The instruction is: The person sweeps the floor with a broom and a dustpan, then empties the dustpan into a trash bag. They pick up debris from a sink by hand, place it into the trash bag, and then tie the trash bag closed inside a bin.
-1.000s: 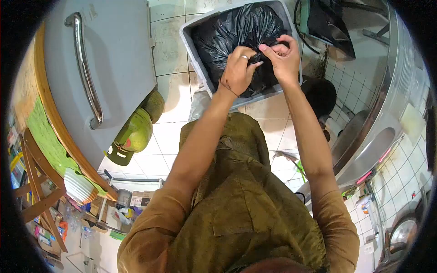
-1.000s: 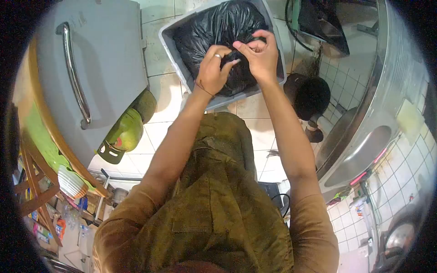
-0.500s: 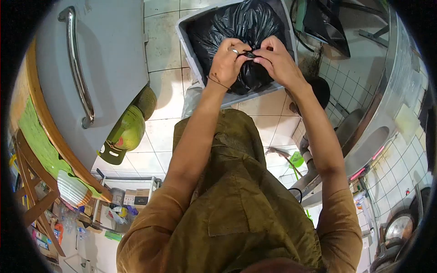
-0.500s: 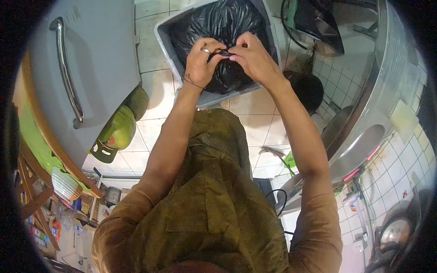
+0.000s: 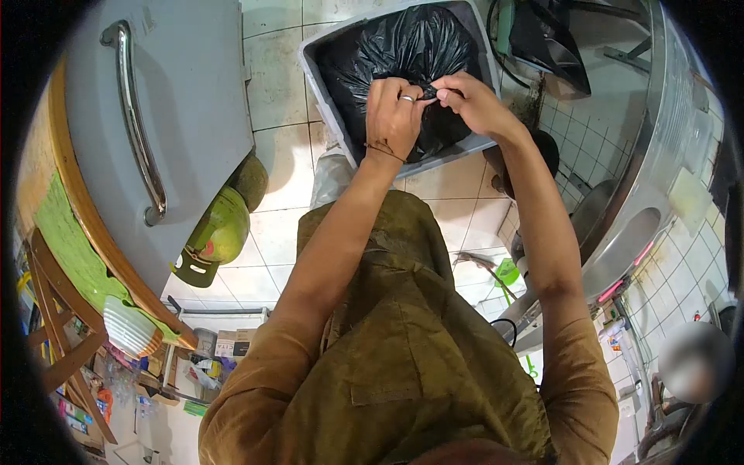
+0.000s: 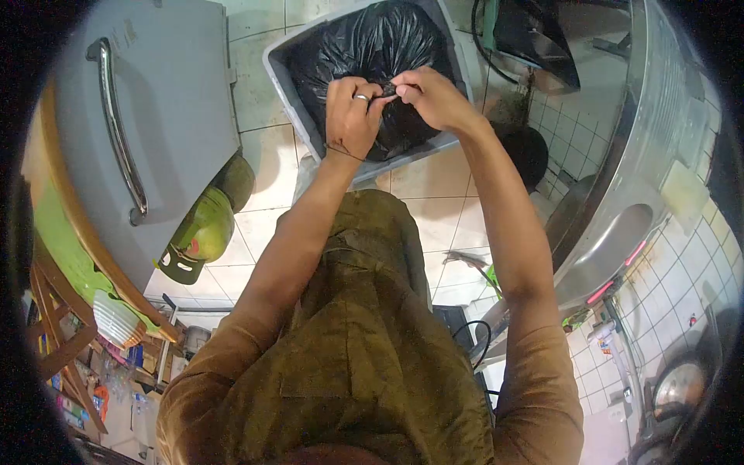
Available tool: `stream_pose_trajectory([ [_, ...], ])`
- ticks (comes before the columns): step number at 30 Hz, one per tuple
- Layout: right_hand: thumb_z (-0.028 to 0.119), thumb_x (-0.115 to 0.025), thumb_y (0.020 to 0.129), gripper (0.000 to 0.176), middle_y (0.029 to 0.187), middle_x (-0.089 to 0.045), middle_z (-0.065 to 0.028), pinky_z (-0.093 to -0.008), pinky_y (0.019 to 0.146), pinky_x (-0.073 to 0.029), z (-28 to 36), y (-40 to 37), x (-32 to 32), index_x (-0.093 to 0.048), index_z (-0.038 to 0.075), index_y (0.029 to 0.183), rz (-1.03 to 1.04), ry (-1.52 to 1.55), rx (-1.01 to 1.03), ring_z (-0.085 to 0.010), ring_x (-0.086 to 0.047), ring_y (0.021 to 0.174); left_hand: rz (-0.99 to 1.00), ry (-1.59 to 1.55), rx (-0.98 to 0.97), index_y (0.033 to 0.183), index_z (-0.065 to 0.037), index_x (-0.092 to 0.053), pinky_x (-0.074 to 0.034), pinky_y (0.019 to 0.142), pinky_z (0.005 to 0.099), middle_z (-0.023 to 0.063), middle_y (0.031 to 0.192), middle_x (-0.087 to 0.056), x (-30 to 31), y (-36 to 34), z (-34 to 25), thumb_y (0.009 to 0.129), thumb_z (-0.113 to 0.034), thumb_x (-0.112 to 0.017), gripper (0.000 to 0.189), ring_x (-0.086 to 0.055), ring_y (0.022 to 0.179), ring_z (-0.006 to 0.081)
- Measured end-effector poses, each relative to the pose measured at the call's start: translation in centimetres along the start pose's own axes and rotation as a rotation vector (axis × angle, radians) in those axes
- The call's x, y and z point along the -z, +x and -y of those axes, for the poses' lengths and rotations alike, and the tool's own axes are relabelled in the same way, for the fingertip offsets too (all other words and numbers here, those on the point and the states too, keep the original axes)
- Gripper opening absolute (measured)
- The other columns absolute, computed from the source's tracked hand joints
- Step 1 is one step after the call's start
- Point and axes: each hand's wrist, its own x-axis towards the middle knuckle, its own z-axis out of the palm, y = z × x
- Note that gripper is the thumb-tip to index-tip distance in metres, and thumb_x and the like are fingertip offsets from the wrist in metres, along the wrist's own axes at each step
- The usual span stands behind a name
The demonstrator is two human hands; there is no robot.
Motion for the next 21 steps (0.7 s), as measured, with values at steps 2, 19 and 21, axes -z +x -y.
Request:
stream_pose_trajectory([
  [2, 0.009, -0.060, 0.088, 0.015, 0.080, -0.062, -0.0097, -0.0338, 0.074, -0.047, 0.3, 0.1, 0.9, -0.067, 0.004, 0.100, -0.001, 0.163, -0.077, -0.0240, -0.057, 0.074, -0.011, 0.141, -0.043, 0.082, -0.011, -0.066, -0.035, 0.076, 0.0385, -0.0007, 0.084, -0.059, 0.1, 0.3, -0.2, 0.071, -0.016, -0.073, 0.014, -0.052, 0.083, 0.0237],
  [19, 0.025, -0.056, 0.091, 0.026, 0.102, -0.065, -0.0161, -0.0404, 0.083, -0.047, -5.8, -7.4, 1.0, -0.064, 0.009, 0.110, -0.861, -0.225, -0.275, -0.0314, -0.062, 0.093, 0.071, 0.160, 0.401, 0.101, -0.009, -0.063, -0.040, 0.079, 0.0355, 0.0074, 0.089, -0.059, 8.4, -5.5, 2.4, 0.078, -0.023, -0.076, 0.030, -0.054, 0.085, 0.0215],
  [21, 0.025, -0.057, 0.089, 0.028, 0.103, -0.064, -0.0191, -0.0419, 0.082, -0.047, -9.7, -10.8, -1.8, -0.063, 0.006, 0.109, -0.882, -0.220, -0.377, -0.0336, -0.062, 0.093, -0.002, 0.112, 0.531, 0.103, -0.007, -0.062, -0.044, 0.078, 0.0344, 0.0087, 0.090, -0.057, 10.1, -6.9, 4.6, 0.081, -0.022, -0.073, 0.029, -0.054, 0.086, 0.0213],
])
